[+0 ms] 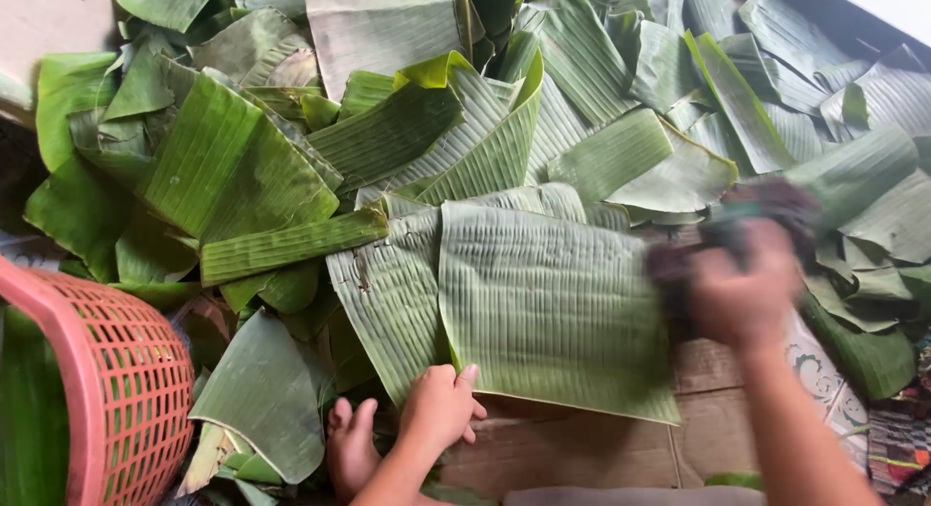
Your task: A person sitting on the floor cleans banana leaves by wiping them individually with a cloth and stacking them.
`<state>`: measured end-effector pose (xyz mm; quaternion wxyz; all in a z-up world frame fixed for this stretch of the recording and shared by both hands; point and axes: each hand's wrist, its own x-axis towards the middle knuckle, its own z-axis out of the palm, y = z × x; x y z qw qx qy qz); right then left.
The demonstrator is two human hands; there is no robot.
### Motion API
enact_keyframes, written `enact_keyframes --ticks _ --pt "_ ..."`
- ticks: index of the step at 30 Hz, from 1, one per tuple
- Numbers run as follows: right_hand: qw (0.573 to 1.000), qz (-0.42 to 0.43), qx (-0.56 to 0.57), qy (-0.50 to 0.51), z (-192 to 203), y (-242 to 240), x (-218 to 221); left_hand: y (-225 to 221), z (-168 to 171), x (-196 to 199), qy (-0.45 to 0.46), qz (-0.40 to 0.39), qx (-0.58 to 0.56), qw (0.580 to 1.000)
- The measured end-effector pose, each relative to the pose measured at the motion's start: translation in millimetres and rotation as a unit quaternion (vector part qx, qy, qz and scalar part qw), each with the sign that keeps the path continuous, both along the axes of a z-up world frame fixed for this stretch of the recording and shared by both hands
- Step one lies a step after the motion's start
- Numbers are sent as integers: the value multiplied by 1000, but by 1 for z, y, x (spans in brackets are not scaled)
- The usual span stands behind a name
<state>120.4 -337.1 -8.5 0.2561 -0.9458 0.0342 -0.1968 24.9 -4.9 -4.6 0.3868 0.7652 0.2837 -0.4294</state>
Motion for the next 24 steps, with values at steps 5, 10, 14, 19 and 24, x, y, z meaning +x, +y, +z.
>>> enact_keyframes --ticks 5,10,14,19,24 --pt "895 332 -126 268 -44 130 -26 47 -213 -107 -227 -40 192 954" --pt "924 -35 -63 376 -35 155 44 0 -10 3 -10 10 4 1000" --pt "894 228 -58 380 -35 155 -45 64 -249 -110 -252 -17 192 948" --pt "877 54 -94 467 -34 53 -36 10 -115 -38 -22 15 -2 1000" --pt "896 -54 -88 432 -38 -11 -71 -2 -5 -1 -15 -31 21 999"
